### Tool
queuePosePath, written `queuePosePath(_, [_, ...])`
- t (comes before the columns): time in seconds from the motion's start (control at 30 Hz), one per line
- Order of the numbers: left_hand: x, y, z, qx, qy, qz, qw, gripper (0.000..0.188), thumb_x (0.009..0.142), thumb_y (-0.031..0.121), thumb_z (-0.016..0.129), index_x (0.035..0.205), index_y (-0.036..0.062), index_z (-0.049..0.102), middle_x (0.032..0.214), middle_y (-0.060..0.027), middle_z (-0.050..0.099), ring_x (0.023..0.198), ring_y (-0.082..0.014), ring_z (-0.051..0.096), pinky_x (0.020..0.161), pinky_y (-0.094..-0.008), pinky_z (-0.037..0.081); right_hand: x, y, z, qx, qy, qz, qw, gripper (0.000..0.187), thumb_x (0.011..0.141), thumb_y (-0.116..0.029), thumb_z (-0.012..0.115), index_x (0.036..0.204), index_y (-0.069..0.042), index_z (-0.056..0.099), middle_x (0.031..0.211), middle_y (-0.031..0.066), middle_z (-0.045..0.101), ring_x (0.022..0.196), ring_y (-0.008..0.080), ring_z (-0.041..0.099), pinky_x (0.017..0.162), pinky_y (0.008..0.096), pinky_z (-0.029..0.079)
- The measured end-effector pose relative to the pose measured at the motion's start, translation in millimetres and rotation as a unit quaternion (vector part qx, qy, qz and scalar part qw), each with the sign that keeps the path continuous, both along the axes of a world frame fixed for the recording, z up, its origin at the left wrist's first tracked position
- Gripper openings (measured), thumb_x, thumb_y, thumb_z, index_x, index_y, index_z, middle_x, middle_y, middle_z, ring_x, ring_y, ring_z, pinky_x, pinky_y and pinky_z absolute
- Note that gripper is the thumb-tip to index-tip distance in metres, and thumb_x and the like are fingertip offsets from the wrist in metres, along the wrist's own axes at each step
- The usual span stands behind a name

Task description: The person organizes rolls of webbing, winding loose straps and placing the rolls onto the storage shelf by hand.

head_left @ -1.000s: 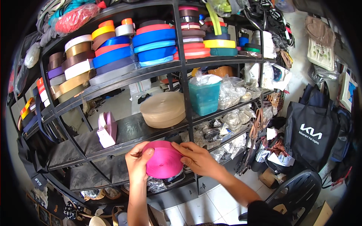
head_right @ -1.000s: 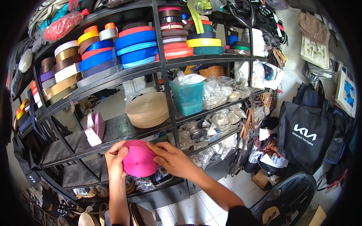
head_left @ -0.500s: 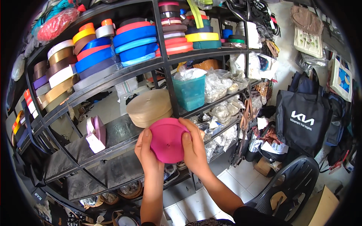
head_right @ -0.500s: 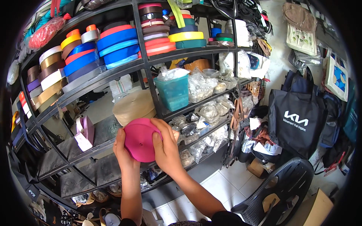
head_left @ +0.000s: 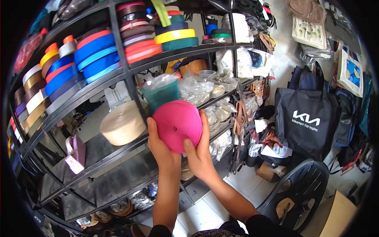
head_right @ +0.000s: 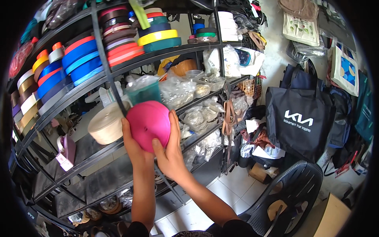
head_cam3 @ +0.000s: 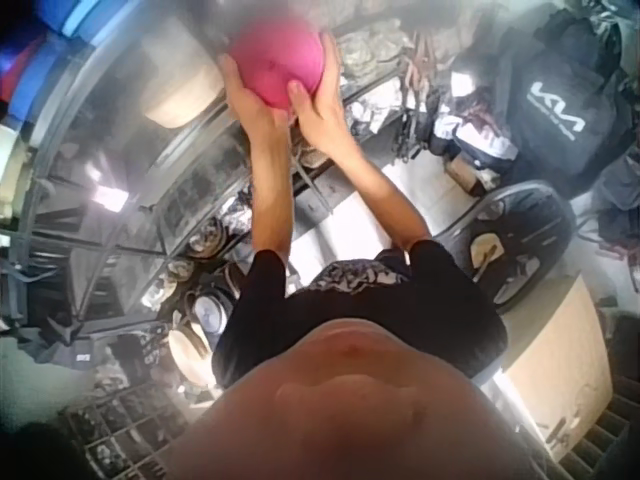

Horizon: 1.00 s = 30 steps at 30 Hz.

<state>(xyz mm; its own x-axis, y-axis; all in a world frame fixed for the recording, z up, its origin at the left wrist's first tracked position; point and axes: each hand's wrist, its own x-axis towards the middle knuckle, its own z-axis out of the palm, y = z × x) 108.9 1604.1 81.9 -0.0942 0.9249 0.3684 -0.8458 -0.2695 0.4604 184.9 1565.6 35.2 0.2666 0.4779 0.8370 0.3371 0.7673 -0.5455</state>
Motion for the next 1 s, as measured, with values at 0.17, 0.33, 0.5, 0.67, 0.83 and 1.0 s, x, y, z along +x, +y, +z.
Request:
queuePosePath(0.17, [97, 14, 15, -0.021, -0.007, 0.050, 0.999, 0.047, 0.099, 0.044, 0.046, 0.115, 0.0015, 0.055, 0.110, -0.0089, 0.062, 0.096, -0.0181, 0.062, 0.083, -0.0313, 0.051, 89, 28, 11, 0.005, -0.019, 0.031, 0.999, 0.086, 0.089, -0.013, 0.059, 0.147, 0.006, -0.002, 0.153, 0.0307, 0.005, 0.143, 0.0420, 0.011, 0.114, 0.0455, 0.016])
queuePosePath(0.33, [184, 23, 24, 0.011, -0.019, 0.011, 1.000, 0.054, 0.100, 0.048, 0.039, 0.122, 0.0011, 0.052, 0.117, -0.0095, 0.060, 0.104, -0.0197, 0.060, 0.091, -0.0330, 0.047, 175, 46, 25, 0.019, 0.011, 0.050, 0.999, 0.101, 0.081, -0.011, 0.071, 0.147, 0.005, -0.004, 0.153, 0.0302, 0.008, 0.142, 0.0386, 0.019, 0.112, 0.0435, 0.024])
queuePosePath(0.5, [241, 49, 25, 0.098, 0.002, -0.122, 0.988, 0.050, 0.101, 0.043, 0.036, 0.135, 0.0069, 0.042, 0.135, -0.0090, 0.050, 0.124, -0.0216, 0.049, 0.105, -0.0386, 0.038, 254, 73, 49, 0.022, -0.042, -0.018, 0.999, 0.123, 0.067, -0.015, 0.084, 0.147, 0.004, -0.008, 0.153, 0.0303, 0.009, 0.142, 0.0387, 0.020, 0.114, 0.0431, 0.024])
queuePosePath(0.67, [262, 87, 31, 0.157, 0.054, -0.180, 0.969, 0.050, 0.101, 0.042, 0.037, 0.136, 0.0061, 0.040, 0.136, -0.0100, 0.049, 0.125, -0.0236, 0.048, 0.107, -0.0419, 0.036, 287, 94, 90, 0.004, -0.068, -0.110, 0.992, 0.123, 0.056, -0.023, 0.091, 0.145, 0.006, 0.010, 0.143, 0.0312, 0.034, 0.132, 0.0390, 0.040, 0.105, 0.0417, 0.038])
queuePosePath(0.83, [275, 131, 82, 0.224, 0.066, -0.150, 0.961, 0.041, 0.100, 0.035, 0.047, 0.130, 0.0079, 0.039, 0.129, -0.0129, 0.049, 0.120, -0.0261, 0.050, 0.101, -0.0450, 0.043, 301, 132, 137, 0.040, -0.051, -0.167, 0.984, 0.106, 0.057, -0.024, 0.090, 0.140, 0.003, 0.029, 0.125, 0.0230, 0.057, 0.116, 0.0300, 0.057, 0.096, 0.0379, 0.046])
queuePosePath(1.0, [270, 185, 171, 0.249, 0.243, -0.111, 0.931, 0.056, 0.100, 0.033, 0.045, 0.141, -0.0012, 0.030, 0.134, -0.0168, 0.047, 0.115, -0.0260, 0.056, 0.089, -0.0417, 0.054, 333, 199, 216, 0.106, -0.004, -0.120, 0.987, 0.092, 0.054, -0.042, 0.088, 0.122, 0.004, 0.049, 0.108, 0.0207, 0.066, 0.098, 0.0296, 0.066, 0.085, 0.0367, 0.053])
